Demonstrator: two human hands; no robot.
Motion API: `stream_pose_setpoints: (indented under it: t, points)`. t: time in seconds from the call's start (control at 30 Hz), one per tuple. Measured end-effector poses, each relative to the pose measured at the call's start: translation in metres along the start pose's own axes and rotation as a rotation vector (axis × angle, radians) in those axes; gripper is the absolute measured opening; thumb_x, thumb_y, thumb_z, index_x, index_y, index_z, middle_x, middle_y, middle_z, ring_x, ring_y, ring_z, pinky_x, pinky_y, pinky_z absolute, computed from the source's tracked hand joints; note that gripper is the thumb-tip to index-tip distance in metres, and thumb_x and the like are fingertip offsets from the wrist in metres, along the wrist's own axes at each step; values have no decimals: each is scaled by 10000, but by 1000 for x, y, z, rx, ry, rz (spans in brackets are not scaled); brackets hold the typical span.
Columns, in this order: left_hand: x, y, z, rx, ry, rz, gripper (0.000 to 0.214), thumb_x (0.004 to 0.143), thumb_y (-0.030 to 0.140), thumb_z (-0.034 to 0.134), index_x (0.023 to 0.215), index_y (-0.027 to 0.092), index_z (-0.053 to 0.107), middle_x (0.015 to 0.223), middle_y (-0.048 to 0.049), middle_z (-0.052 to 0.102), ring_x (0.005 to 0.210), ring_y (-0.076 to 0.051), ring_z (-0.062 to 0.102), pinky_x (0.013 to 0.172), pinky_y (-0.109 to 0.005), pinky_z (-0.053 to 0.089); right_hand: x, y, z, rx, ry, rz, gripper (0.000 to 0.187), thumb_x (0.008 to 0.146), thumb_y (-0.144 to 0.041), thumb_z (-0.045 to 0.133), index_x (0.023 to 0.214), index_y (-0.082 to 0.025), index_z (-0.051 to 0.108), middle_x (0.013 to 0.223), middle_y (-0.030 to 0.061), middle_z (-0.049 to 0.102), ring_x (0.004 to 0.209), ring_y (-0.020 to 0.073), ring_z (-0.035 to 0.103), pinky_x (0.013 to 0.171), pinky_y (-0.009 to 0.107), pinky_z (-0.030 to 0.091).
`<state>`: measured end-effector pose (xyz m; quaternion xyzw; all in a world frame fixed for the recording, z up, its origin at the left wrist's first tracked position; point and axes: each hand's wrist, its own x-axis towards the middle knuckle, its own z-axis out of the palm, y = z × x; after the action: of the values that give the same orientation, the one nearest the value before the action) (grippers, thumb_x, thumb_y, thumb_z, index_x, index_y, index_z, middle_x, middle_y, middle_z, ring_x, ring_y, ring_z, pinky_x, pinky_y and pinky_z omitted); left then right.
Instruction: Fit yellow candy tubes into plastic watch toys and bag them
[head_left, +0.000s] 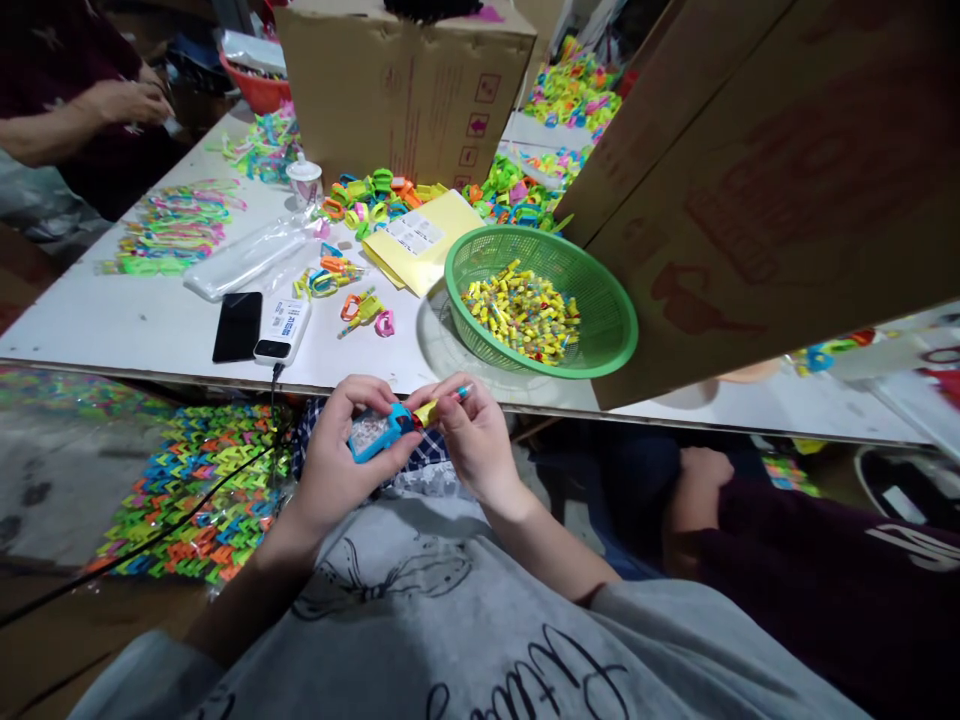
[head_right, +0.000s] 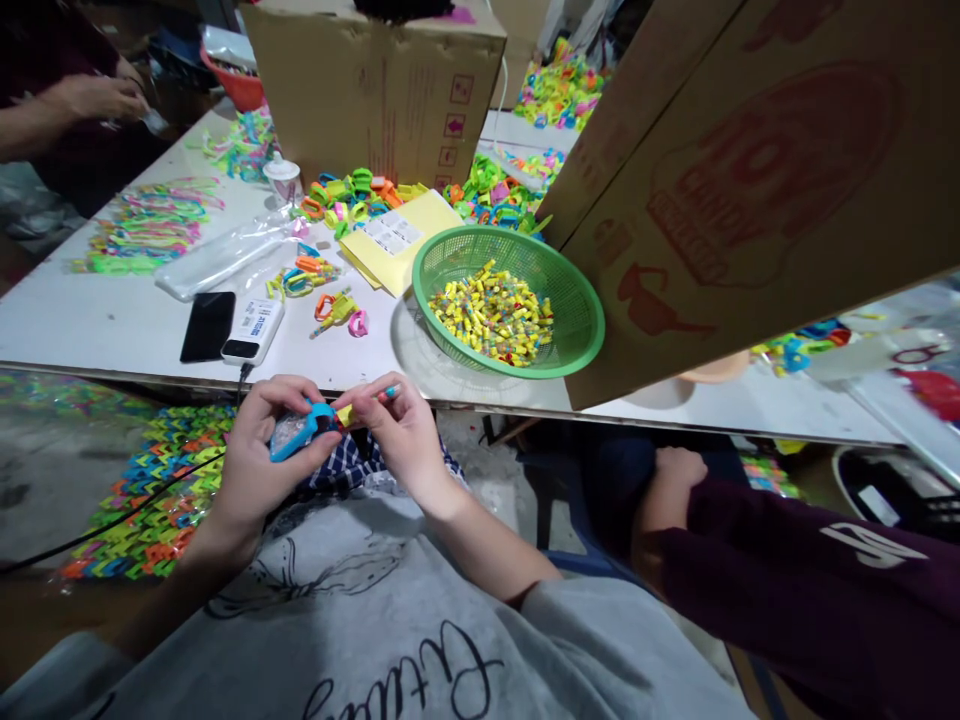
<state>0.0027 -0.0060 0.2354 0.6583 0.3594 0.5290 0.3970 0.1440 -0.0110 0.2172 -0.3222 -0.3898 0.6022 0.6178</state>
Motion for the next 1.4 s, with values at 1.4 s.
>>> stream_pose_setpoints:
  t: [1.4]
  points:
    - [1,-3,-3,294,-152,142,274,744,379,713,916,221,568,810,-5,617,732,-146,575,684,-269,468,0,-11,-5,-307,-113,-273,404,792,-580,571,687,-219,422,644,-4,541,584,130,486,563,277,399]
